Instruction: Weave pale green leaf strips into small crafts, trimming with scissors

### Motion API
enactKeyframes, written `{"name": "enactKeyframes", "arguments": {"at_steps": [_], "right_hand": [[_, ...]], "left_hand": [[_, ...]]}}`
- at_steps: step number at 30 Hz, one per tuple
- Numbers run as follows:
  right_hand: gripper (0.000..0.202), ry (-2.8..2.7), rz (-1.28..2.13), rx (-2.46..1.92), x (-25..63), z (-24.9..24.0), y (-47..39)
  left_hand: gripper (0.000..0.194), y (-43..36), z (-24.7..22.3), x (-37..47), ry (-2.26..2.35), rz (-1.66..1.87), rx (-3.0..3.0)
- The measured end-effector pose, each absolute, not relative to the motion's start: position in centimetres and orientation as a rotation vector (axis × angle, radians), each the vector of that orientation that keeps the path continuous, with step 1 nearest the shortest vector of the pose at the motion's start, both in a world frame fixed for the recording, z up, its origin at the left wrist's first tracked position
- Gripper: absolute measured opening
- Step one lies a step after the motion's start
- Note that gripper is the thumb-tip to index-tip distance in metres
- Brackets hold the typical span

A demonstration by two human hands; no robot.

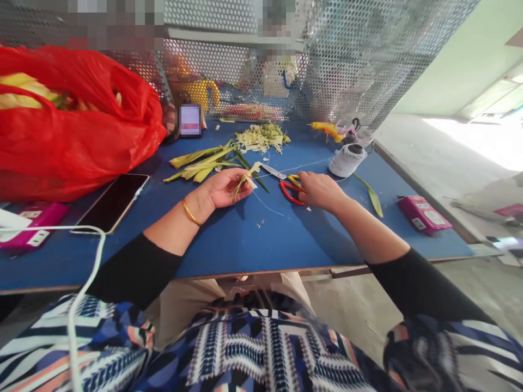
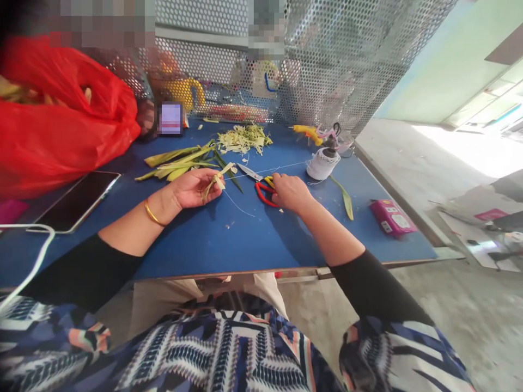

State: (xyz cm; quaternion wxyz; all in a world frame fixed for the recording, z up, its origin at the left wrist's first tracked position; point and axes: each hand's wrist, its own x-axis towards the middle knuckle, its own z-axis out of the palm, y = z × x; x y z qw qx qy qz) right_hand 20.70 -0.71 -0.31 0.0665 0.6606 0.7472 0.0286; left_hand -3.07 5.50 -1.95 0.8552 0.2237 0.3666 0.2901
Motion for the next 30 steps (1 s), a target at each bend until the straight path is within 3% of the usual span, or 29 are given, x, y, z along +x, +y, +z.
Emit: {"name": "enactKeyframes", "arguments": {"at_steps": [6,9,16,21,30], "right_hand": [[0.067,2.25,-0.163,2.197,23.4,0.8,-3.2],[0.049,2.132,-0.897,2.46,25.5,0.9,-5.4],[0.048,2.015,-1.953,2.367,26.2,1.1,-8.3],[0.039,1.892,-2.073,2.2,24.4,1.9,-6.6],[0.04,1.84,-1.99,2.365,21.6,2.1,-4.2]], "left_hand": [[0.028,5.4,-2.3,-3.0,0.749,0.614,0.503],[0.025,5.4,-2.5,-3.0,0.734,0.605,0.51],[0.028,5.2,-2.5,-2.9,0.739,0.622,0.52],[0.024,5.2,-2.6,-2.9,0.74,0.628,0.522],[0.021,5.0,-2.5,-2.3,0.814,0.618,0.56]]}}
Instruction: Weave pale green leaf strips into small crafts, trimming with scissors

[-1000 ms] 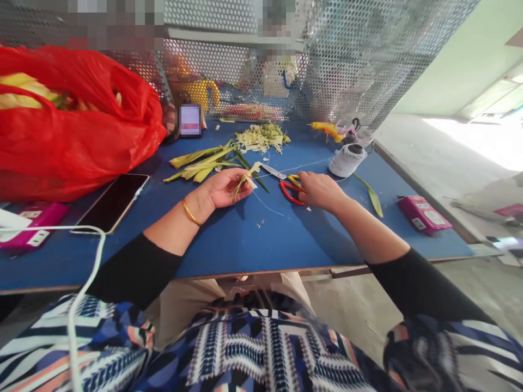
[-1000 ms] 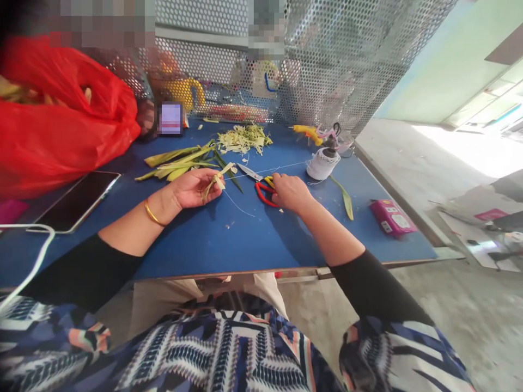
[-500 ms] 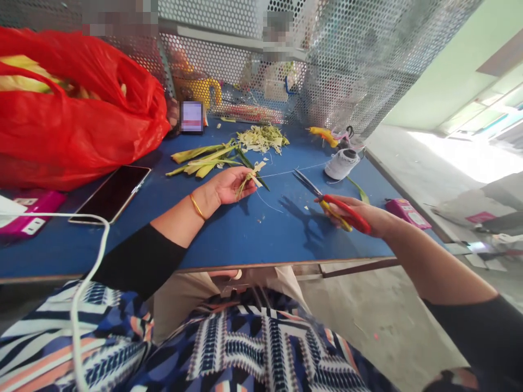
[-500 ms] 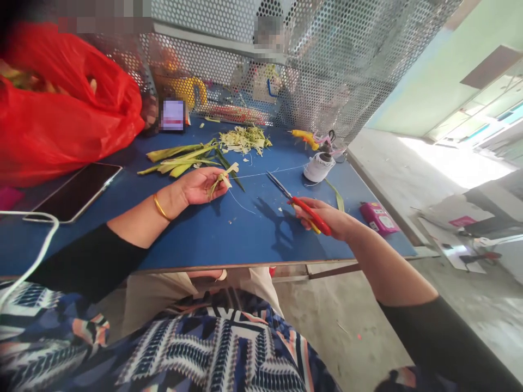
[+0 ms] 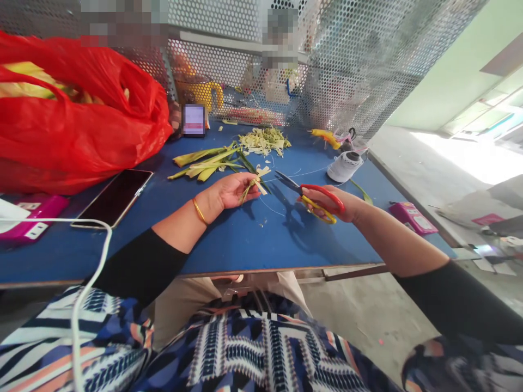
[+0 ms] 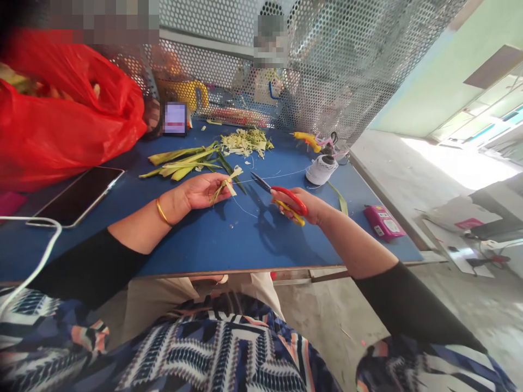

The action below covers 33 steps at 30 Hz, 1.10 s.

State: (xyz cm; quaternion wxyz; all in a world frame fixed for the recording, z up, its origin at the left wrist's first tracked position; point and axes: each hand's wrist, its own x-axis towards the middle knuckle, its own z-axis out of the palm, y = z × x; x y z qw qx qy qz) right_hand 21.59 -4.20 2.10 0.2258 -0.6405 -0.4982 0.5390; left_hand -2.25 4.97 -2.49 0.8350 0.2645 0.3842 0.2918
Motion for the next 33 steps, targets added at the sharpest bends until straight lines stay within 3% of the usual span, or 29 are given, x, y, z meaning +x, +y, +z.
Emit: {"name": "enactKeyframes", "arguments": {"at_steps": [4,7,11,14,17,20,22,26,33], "right_hand": [[0.044,-1.43,1.203,-1.892,21.7,1.4,-3.7],[0.048,-1.614,0.791,-2.144,22.6,0.9,-3.5],[0.038,-1.974,0.048,-2.503,23.4,1.0,-3.5],[0.026,-2.226,-0.184,-2.457,22.9,1.9,-2.8],[0.021,-2.212,0.098,-1.948,20.7,2.5,-0.8],[0.031,-1.914,0.939,-1.331,17.2,2.1,1.5],[0.03,-1.806,1.273,-1.133,15.1,1.3,2.5],[0.017,-1.648,1.311,-1.116,13.7,-0.3,2.8],[0.022,-1.557,1.158,-1.177,15.8,0.1,2.8]], "left_hand": [[0.021,4.8,-2.5,-1.9,0.867,0.665,0.551],[0.021,4.7,-2.4,-2.0,0.868,0.705,0.543],[0.02,4.8,-1.5,-2.8,0.804,0.7,0.576],[0.021,4.6,-0.3,-3.3,0.766,0.678,0.602],[0.022,4.0,0.6,-3.4,0.776,0.712,0.639],[0.021,3.4,1.1,-3.0,0.792,0.804,0.659],[0.023,3.0,1.2,-2.8,0.813,0.832,0.66],[0.021,3.1,0.9,-2.6,0.849,0.846,0.679],[0.021,3.8,-0.5,-2.4,0.823,0.816,0.625]]}}
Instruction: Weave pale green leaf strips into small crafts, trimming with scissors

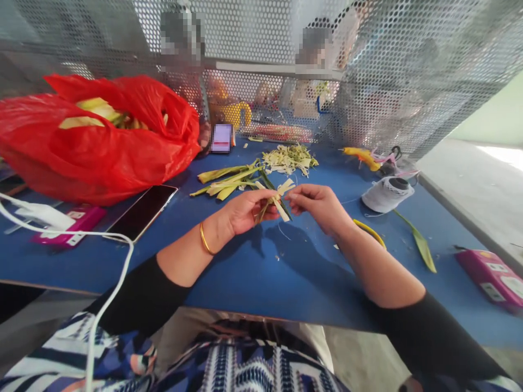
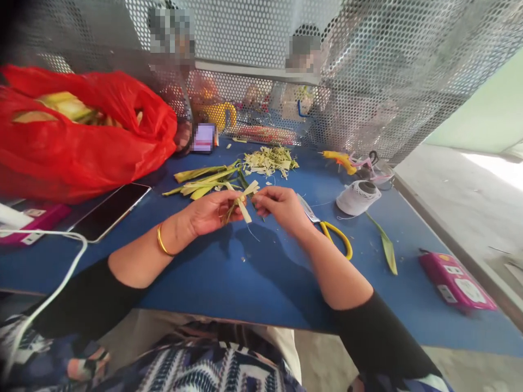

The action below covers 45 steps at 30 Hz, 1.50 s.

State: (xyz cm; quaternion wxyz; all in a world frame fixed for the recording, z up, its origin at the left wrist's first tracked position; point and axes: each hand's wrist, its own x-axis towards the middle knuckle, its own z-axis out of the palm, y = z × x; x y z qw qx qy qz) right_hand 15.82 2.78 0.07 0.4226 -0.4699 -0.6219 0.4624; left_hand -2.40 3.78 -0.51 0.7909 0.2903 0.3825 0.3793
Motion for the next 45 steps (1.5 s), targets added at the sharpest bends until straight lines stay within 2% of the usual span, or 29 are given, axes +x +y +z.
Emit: {"name": "enactKeyframes", "arguments": {"at_steps": [7,11,15,18,23,28,32,35,40,45], "right_hand": [[0.019,-1.548,0.848,-1.245,16.4,0.8,2.9],[0.016,-1.686,0.56,-1.263,16.7,1.0,2.6],[0.015,-1.945,0.141,-1.087,16.9,1.5,1.9],[0.018,-2.108,0.0,-0.911,16.9,1.8,1.6],[0.021,-2.195,0.092,-0.766,16.8,1.7,1.7],[0.017,-2.1,0.404,-0.928,17.0,0.9,2.6],[0.019,-1.934,0.715,-1.164,17.1,-0.1,3.4],[0.019,-1.861,0.788,-1.279,16.7,-0.6,3.5],[0.019,-1.894,0.705,-1.348,15.4,-1.2,2.6],[0.019,-2.134,0.205,-1.111,14.4,-1.1,1.0]], "left_hand": [[0.017,3.6,-1.0,-1.9,0.884,0.971,0.652],[0.018,3.5,-0.8,-1.7,0.977,1.03,0.66],[0.018,3.3,-0.9,-1.5,1.052,1.069,0.736],[0.018,3.1,-1.1,-1.4,1.104,1.051,0.85],[0.013,2.5,-1.2,-1.4,1.053,0.855,1.124],[0.019,1.9,-0.9,-1.7,0.829,0.606,1.283],[0.022,1.9,-0.7,-1.9,0.769,0.693,1.28],[0.021,2.1,-0.6,-1.7,0.797,0.879,1.252],[0.015,2.5,-0.4,-1.5,0.969,1.191,1.182],[0.008,3.2,-0.8,-1.8,1.138,1.322,1.248]]}}
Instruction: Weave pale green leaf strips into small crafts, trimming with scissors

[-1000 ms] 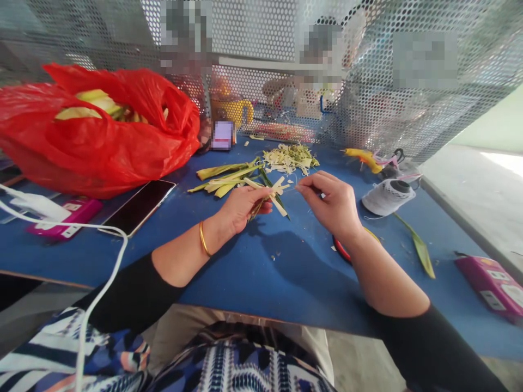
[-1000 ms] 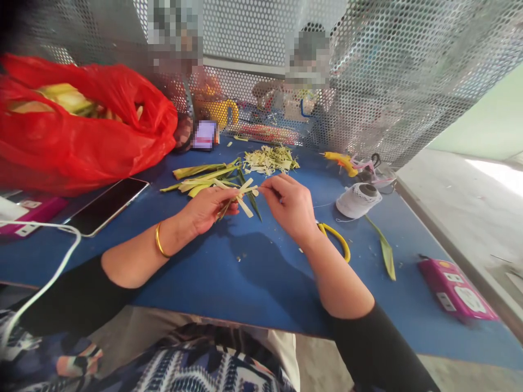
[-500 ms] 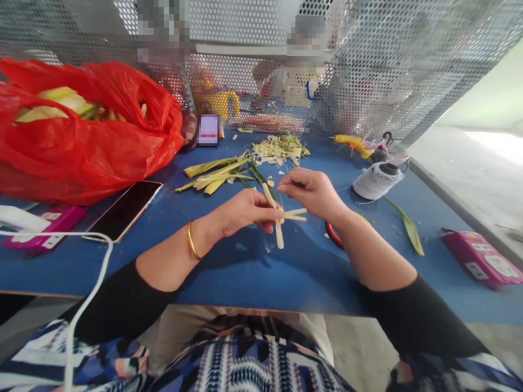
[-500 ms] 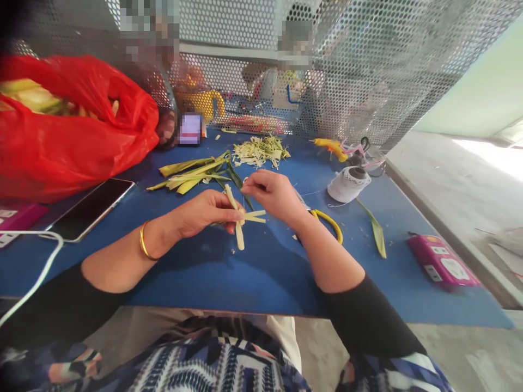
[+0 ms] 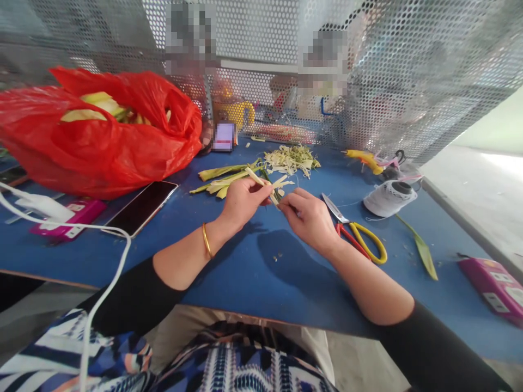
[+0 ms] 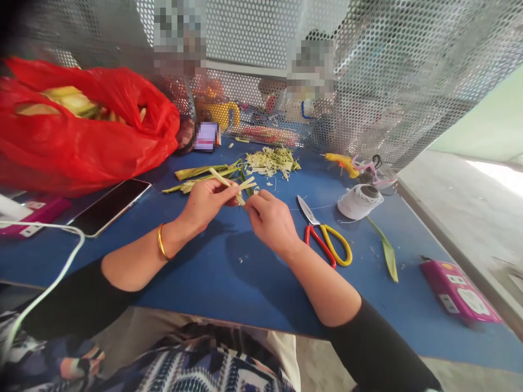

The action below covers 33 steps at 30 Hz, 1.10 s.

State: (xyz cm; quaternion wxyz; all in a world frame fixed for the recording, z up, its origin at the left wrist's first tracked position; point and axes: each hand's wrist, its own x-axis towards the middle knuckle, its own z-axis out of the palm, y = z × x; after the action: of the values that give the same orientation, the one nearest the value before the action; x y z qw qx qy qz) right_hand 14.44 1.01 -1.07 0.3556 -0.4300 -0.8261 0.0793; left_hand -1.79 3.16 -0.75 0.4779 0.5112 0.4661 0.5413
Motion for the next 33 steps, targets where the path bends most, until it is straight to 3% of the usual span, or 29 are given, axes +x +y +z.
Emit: {"name": "enactKeyframes", "arguments": {"at_steps": [4,7,12,18,23,27,33], "right_hand": [[0.025,-2.286,-0.117,-0.955,14.5,-0.4,0.4],[0.024,-2.268,-0.042,-0.901,15.0,0.1,0.8],[0.017,-2.052,0.502,-1.028,16.1,0.3,2.2],[0.024,-1.548,1.261,-1.15,16.2,-0.2,3.0],[0.032,-1.31,1.555,-1.187,15.2,-0.7,2.7],[0.03,-1.465,1.389,-1.205,14.7,-1.1,2.3],[0.023,-2.022,0.377,-1.109,14.6,-0.2,1.0]], "left_hand": [[0.008,3.2,-1.1,-2.0,1.154,1.182,1.41],[0.011,2.8,-0.8,-2.0,1.069,0.959,1.488],[0.012,2.2,0.0,-1.8,0.853,0.755,1.423],[0.021,2.4,-0.2,-2.0,0.796,0.866,1.319],[0.022,2.6,-0.3,-2.0,0.833,0.976,1.244],[0.016,2.8,-0.4,-1.9,0.902,1.1,1.15],[0.014,3.0,-0.3,-1.7,1.03,1.218,1.124]]}}
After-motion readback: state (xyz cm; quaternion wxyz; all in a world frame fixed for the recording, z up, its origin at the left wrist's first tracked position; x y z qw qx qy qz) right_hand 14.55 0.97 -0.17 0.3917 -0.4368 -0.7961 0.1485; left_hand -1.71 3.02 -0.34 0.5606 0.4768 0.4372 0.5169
